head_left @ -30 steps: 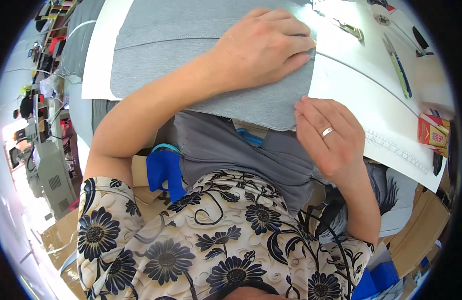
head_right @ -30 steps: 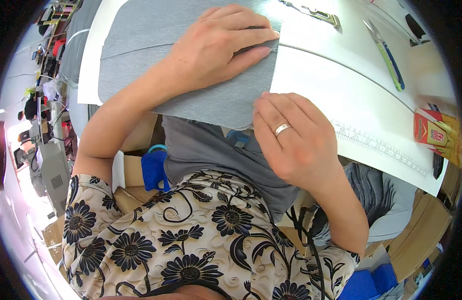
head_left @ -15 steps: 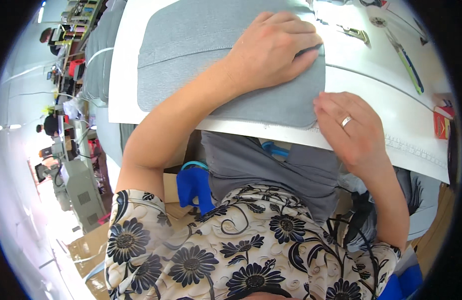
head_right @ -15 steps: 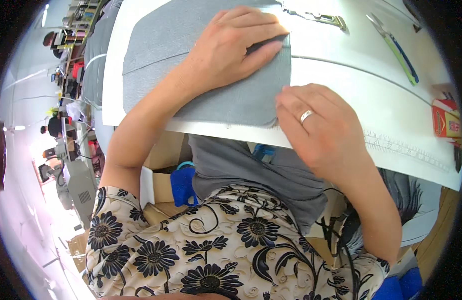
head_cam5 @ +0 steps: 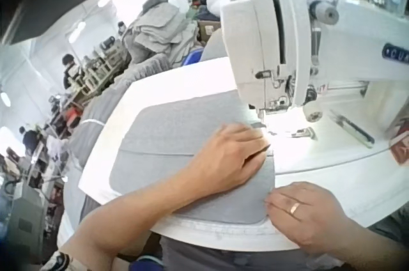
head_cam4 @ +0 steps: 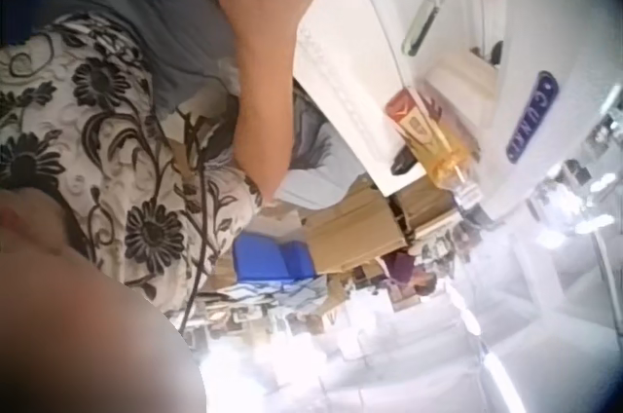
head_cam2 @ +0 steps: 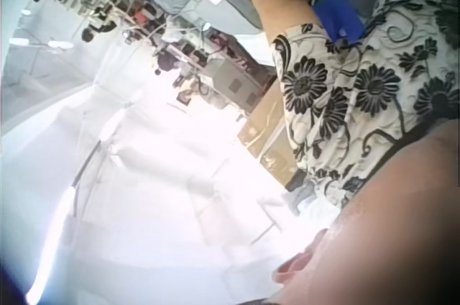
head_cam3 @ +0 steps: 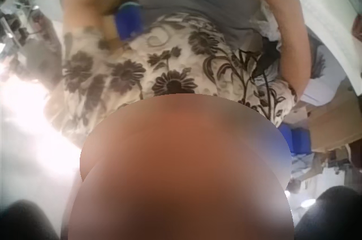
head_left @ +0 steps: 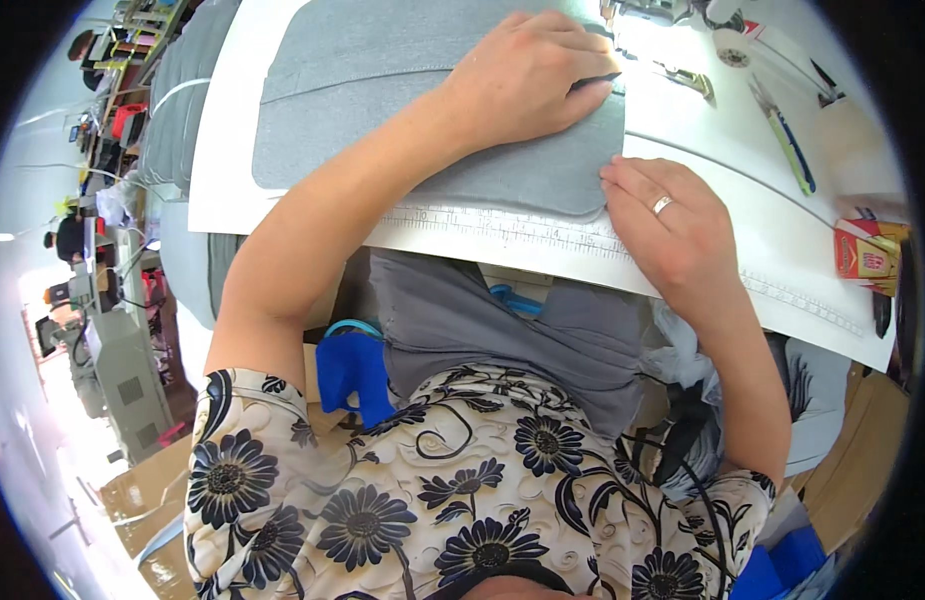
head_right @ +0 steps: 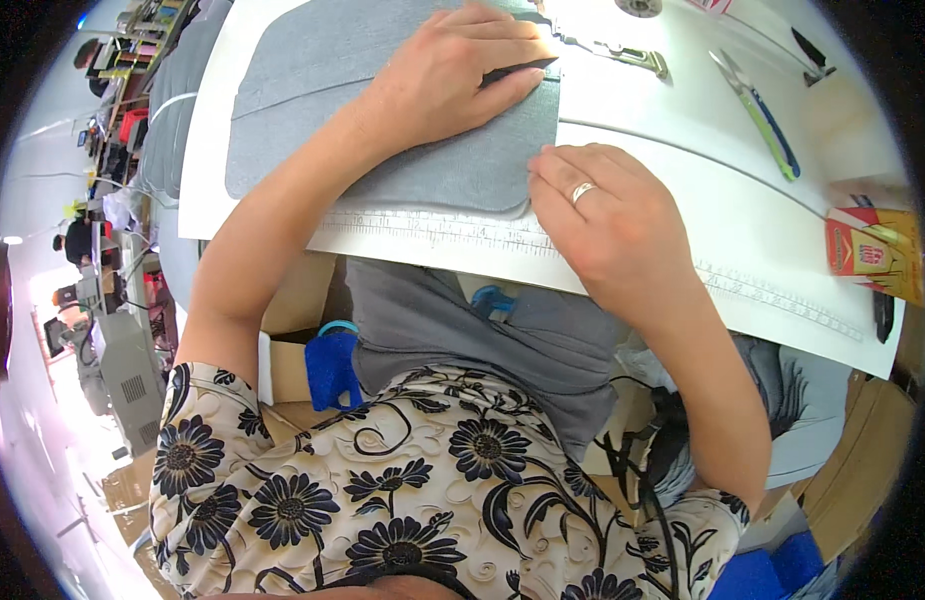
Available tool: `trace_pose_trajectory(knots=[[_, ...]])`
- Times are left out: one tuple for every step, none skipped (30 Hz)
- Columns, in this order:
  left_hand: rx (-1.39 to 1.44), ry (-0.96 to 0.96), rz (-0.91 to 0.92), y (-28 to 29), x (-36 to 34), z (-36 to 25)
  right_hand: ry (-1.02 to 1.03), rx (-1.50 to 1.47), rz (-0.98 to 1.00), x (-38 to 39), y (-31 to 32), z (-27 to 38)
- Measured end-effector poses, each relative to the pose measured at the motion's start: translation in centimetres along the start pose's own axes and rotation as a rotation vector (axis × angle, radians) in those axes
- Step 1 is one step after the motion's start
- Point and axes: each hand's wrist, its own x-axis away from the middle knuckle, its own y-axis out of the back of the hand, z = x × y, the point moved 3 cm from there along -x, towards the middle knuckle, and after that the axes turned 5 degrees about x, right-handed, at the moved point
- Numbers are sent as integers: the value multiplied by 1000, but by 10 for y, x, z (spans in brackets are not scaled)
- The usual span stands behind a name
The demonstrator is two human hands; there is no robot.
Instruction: Sewing fabric covers or sleeves using an industrial sewing machine.
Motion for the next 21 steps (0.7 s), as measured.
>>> trace_pose_trajectory(knots=[[-1,3,-22,-1,0,5,-13,10,-15,-2,0,0],[-69,-38,-50,-5,0,12,5,19,-7,-4,0,1],[-137,-78,-77,-5,0,12,0,15,-13,-5,-2,1],[-139,-76,-96,-6,1,13,-6,10,-20,-6,-2,1],[-125,-55,-72,-8,2,14,2,11,-24,-7,-1,0],[-108,-36,-46,-9,2,15,13,19,-20,-7,0,1],[-111,-36,-58,-9,1,15,5,28,-21,-8,1,1],[-109,-55,-76,-9,0,15,-4,38,-23,-8,1,1],[-108,-73,-92,-9,0,14,5,42,-22,-9,1,1],[-113,-73,-101,-9,-1,15,-5,38,-23,-9,1,-1],[-96,-51,-82,-10,-2,17,-16,34,-24,-10,0,-2],[-78,-31,-64,-11,-3,18,-9,41,-24,-9,0,-2],[-80,-34,-72,-12,-3,18,-15,41,-28,-9,-1,-2],[-102,-38,-84,-12,-1,17,-20,40,-33,-8,-2,-3],[-122,-41,-94,-12,-1,15,-17,46,-33,-8,-1,-3],[-124,-45,-100,-11,-2,14,-19,41,-38,-9,0,-2],[-95,-20,-91,-11,-2,13,-22,37,-43,-9,1,-2],[-67,5,-80,-10,-3,13,-19,42,-47,-9,1,-2],[-72,-1,-83,-10,-2,12,-12,45,-47,-9,0,-3],[-75,58,-90,-12,-1,13,-5,48,-48,-10,0,-3],[-74,114,-96,-13,0,14,-7,55,-53,-9,0,-2]])
